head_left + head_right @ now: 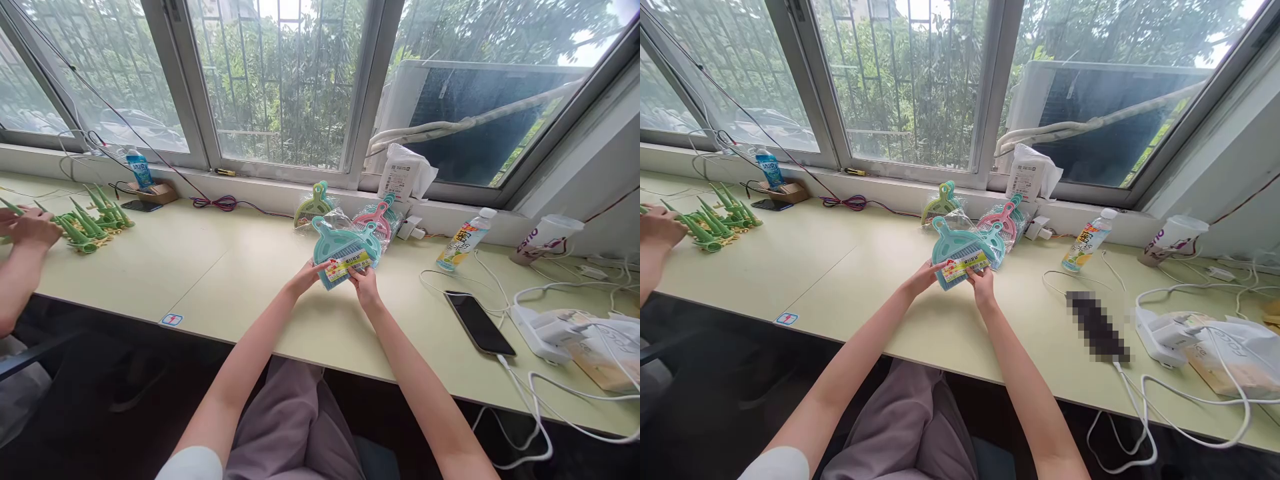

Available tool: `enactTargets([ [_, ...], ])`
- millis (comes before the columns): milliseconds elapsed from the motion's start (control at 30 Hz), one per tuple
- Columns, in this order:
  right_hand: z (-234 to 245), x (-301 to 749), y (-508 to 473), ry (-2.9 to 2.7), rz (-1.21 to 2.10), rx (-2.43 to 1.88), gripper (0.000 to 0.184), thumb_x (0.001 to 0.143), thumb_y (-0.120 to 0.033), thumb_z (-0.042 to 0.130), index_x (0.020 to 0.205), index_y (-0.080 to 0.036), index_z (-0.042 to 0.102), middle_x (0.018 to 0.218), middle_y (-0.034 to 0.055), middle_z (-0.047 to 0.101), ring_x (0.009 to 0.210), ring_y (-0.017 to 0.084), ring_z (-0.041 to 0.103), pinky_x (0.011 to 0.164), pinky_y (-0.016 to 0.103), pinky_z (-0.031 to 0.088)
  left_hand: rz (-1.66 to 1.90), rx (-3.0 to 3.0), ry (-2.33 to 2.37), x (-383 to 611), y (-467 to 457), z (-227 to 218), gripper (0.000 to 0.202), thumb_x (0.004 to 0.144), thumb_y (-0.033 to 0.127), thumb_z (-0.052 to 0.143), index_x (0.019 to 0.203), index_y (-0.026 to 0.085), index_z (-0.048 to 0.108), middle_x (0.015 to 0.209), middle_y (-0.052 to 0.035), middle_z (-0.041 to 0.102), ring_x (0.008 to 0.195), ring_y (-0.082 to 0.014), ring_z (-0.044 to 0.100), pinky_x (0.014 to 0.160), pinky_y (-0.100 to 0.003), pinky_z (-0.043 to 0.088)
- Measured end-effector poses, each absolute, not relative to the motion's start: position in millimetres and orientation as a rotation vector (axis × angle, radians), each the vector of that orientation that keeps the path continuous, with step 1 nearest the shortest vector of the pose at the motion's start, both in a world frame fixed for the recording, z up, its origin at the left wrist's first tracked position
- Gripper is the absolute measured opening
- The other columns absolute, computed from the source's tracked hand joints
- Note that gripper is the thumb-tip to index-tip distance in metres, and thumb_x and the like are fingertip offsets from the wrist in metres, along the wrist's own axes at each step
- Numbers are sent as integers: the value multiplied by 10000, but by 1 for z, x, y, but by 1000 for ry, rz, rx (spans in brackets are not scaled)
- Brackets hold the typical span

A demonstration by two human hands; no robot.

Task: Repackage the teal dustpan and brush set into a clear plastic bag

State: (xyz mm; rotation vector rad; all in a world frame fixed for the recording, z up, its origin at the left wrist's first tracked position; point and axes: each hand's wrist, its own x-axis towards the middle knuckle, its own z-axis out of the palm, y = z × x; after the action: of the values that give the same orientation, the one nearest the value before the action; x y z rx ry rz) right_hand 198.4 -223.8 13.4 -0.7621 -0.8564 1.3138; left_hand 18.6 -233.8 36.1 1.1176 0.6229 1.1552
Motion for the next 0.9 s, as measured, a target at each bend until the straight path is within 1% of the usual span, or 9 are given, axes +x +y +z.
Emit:
enactTargets([
  [100, 13, 198, -224, -844, 1324, -764, 472, 569, -231, 834, 967, -206, 581, 997, 23, 679, 965, 202, 648, 856, 348, 576, 1159, 1122, 671, 19, -233, 34, 620, 625, 244, 804, 1196, 172, 574, 1202, -117, 644, 1116, -286, 591, 978, -429, 429],
  [267, 12, 199, -224, -806, 1359, -762, 426, 594, -202, 810, 958, -211, 589, 1041, 22, 680, 971, 197, 653, 842, 321, 583, 1120, 1169, 696, 16, -234, 34, 714, 599, 214, 800, 1250, 196, 508, 1166, -111, 653, 1112, -291, 583, 960, -444, 430],
  [367, 12, 201, -222, -770, 1390, -795, 361, 614, -209, 788, 917, -214, 592, 1008, 17, 690, 927, 191, 666, 799, 306, 594, 1092, 1206, 711, 15, -236, 35, 778, 605, 212, 795, 1301, 221, 445, 1192, -105, 631, 1141, -295, 556, 953, -446, 430],
  [467, 12, 203, -219, -692, 1406, -853, 285, 652, -258, 755, 884, -214, 595, 958, 13, 697, 864, 184, 674, 736, 296, 602, 1073, 1245, 712, 17, -236, 33, 820, 628, 226, 778, 1349, 244, 387, 1242, -101, 596, 1181, -303, 521, 959, -455, 421],
  [533, 10, 205, -217, -625, 1377, -896, 267, 668, -296, 739, 876, -209, 597, 949, 19, 697, 871, 187, 672, 714, 291, 601, 1060, 1281, 703, 20, -237, 31, 819, 643, 229, 764, 1361, 254, 372, 1281, -94, 569, 1211, -306, 493, 978, -459, 405],
  [633, 7, 210, -214, -544, 1276, -972, 271, 672, -324, 730, 870, -200, 592, 951, 31, 698, 936, 204, 660, 724, 296, 596, 1042, 1327, 682, 24, -238, 28, 801, 646, 220, 755, 1357, 253, 388, 1334, -84, 531, 1252, -310, 449, 1007, -458, 378],
  [733, 5, 213, -212, -523, 1242, -992, 263, 679, -317, 718, 877, -199, 593, 948, 34, 702, 973, 215, 652, 751, 316, 591, 1046, 1346, 655, 26, -241, 29, 787, 643, 215, 748, 1352, 247, 407, 1353, -83, 516, 1271, -317, 423, 1016, -450, 366],
  [900, 6, 214, -213, -491, 1295, -980, 207, 705, -283, 690, 875, -201, 604, 939, 25, 707, 972, 205, 655, 772, 316, 587, 980, 1357, 713, 25, -244, 34, 840, 666, 254, 725, 1408, 271, 331, 1352, -87, 506, 1247, -326, 434, 944, -450, 414],
])
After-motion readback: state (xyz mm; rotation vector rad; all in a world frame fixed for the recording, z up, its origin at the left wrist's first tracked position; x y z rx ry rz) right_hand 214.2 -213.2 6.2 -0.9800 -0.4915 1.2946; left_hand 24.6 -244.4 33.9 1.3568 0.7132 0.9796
